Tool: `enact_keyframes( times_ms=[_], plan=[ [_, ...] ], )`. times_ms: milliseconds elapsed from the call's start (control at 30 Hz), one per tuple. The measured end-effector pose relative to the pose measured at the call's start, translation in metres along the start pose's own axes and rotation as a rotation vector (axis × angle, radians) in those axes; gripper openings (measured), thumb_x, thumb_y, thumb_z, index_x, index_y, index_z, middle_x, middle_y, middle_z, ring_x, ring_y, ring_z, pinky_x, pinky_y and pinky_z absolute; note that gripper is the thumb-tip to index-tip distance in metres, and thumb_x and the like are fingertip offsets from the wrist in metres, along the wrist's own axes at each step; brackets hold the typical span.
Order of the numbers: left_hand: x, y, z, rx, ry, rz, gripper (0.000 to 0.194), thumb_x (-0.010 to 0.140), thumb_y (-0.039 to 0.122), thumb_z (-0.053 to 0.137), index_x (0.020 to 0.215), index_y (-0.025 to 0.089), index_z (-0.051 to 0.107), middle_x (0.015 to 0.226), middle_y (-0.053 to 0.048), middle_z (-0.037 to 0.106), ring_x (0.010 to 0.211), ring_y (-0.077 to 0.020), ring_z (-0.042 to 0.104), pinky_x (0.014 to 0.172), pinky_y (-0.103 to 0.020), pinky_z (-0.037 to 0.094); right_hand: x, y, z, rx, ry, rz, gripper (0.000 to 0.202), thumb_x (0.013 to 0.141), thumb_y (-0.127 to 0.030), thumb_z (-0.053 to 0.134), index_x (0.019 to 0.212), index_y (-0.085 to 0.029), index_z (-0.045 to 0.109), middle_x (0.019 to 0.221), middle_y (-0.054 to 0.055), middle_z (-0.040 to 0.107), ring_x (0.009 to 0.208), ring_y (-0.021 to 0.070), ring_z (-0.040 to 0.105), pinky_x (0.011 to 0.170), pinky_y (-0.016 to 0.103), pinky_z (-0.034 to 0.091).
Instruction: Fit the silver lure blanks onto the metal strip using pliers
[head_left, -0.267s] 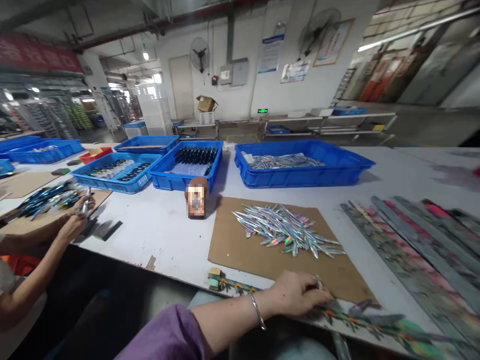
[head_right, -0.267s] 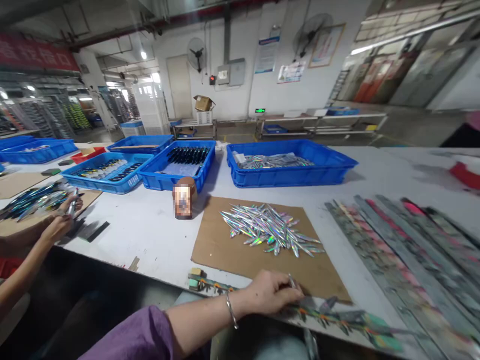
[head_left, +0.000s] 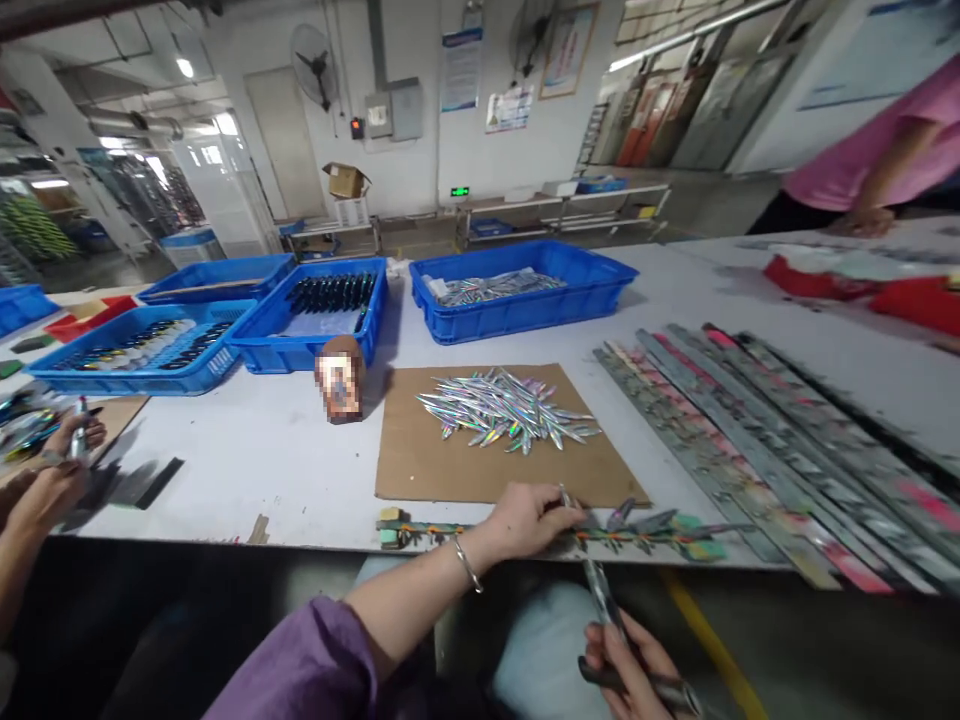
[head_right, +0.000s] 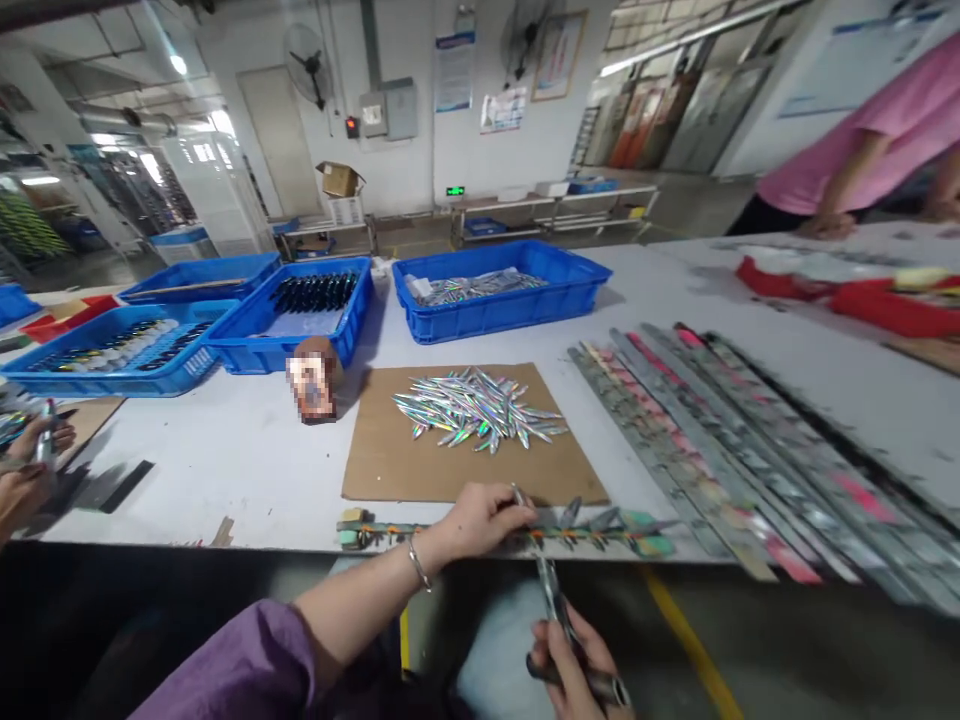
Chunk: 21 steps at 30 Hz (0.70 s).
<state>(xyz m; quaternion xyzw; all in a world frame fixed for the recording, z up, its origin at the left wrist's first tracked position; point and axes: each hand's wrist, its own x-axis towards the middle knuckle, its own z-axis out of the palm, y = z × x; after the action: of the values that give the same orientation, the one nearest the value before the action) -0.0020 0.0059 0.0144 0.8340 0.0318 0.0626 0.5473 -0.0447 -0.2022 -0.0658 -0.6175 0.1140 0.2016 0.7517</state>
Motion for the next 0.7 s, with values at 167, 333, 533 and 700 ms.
enact_keyframes(
  times_ms=[167, 333, 533, 700],
  plan=[
    [0.0, 0.007, -0.006, 0.04, -0.011, 0.029, 0.026, 0.098, 0.033, 0.057, 0.093, 0.014, 0.073, 0.092, -0.004, 0.076, 0.086, -0.0167, 0.067, 0.086, -0.025, 0.051, -0.007, -0.009, 0.015, 0.044, -0.004, -0.129, 0.057, 0.066, -0.062, 0.088, 0.103, -0.022, 0.071, 0.076, 0.003, 0.068, 0.062, 0.0151, 0.056, 0.057, 0.029, 0.051],
    [0.008, 0.004, -0.012, 0.185, -0.054, 0.096, 0.027, 0.101, 0.036, 0.055, 0.093, 0.016, 0.072, 0.089, -0.004, 0.076, 0.083, -0.0171, 0.066, 0.083, -0.026, 0.05, -0.004, -0.01, 0.018, -0.2, 0.001, -0.307, 0.054, 0.08, -0.066, 0.075, 0.109, -0.021, 0.069, 0.08, 0.004, 0.068, 0.064, 0.0184, 0.06, 0.063, 0.034, 0.053],
    [0.015, 0.009, -0.014, 0.473, -0.161, 0.185, 0.024, 0.103, 0.033, 0.055, 0.094, 0.018, 0.071, 0.094, -0.006, 0.075, 0.09, -0.0187, 0.068, 0.082, -0.025, 0.048, 0.001, -0.016, 0.014, -0.337, -0.004, -0.383, 0.052, 0.082, -0.062, 0.073, 0.116, -0.023, 0.07, 0.105, 0.009, 0.073, 0.094, 0.0264, 0.066, 0.084, 0.038, 0.052],
    [0.017, 0.01, -0.011, 0.527, -0.157, 0.188, 0.023, 0.104, 0.03, 0.053, 0.092, 0.018, 0.069, 0.094, -0.006, 0.073, 0.09, -0.0185, 0.068, 0.081, -0.025, 0.047, 0.011, -0.02, 0.025, -0.303, -0.03, -0.372, 0.054, 0.081, -0.064, 0.074, 0.114, -0.023, 0.071, 0.097, 0.007, 0.073, 0.085, 0.0237, 0.065, 0.077, 0.035, 0.051]
  ],
)
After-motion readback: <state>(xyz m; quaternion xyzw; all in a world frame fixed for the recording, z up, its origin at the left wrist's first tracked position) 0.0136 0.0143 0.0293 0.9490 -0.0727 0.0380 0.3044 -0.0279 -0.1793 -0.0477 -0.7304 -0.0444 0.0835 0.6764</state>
